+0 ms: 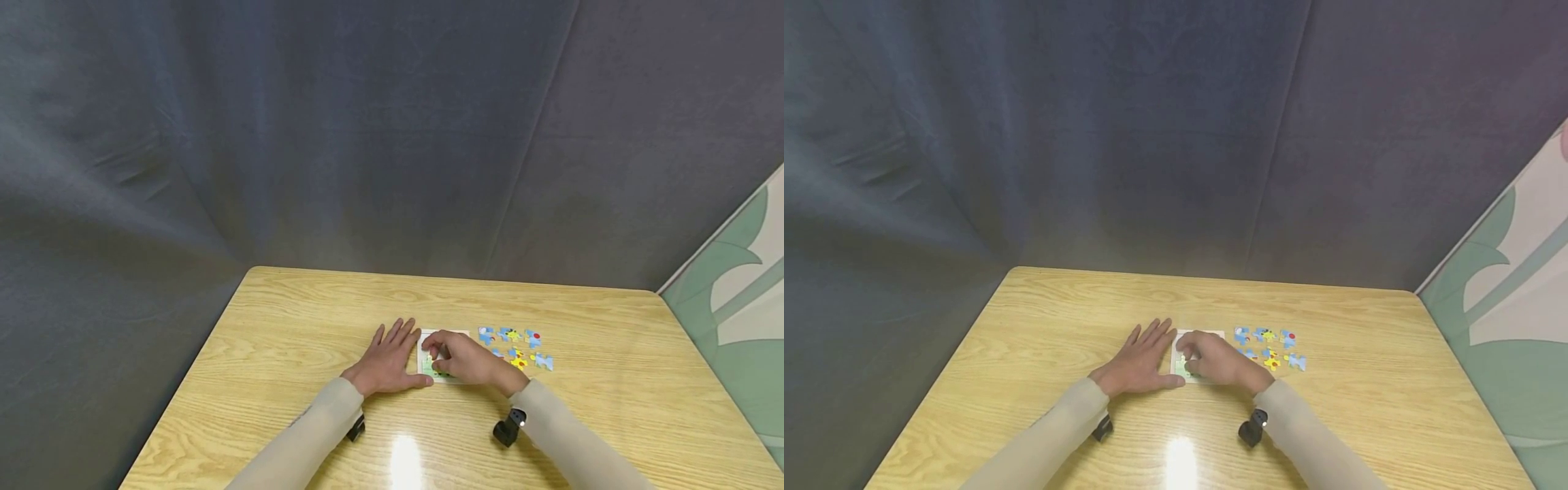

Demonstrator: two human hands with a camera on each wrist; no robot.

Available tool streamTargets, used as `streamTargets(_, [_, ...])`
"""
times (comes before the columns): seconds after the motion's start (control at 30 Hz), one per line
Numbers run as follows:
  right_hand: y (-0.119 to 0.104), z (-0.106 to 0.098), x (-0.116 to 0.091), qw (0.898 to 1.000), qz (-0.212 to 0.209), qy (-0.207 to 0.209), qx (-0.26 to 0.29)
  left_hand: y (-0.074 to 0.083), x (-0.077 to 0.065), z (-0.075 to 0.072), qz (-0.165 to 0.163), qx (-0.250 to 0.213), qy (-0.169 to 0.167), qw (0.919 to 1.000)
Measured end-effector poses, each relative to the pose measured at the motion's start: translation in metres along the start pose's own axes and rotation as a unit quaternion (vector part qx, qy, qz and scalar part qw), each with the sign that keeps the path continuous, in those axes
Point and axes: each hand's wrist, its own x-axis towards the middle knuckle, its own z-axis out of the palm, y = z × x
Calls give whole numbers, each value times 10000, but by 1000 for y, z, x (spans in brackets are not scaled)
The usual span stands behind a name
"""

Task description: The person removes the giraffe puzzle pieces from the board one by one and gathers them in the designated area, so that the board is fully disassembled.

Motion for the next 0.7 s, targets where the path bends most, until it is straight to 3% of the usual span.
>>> streamTargets(0.2, [0,0,0,9996,-265,-22,-80,-1,0,1,2,6,-1,10000])
streamTargets(0.7, [-1,-5,-1,9984,112,-219,502,-1,0,2,-11,22,13,10000])
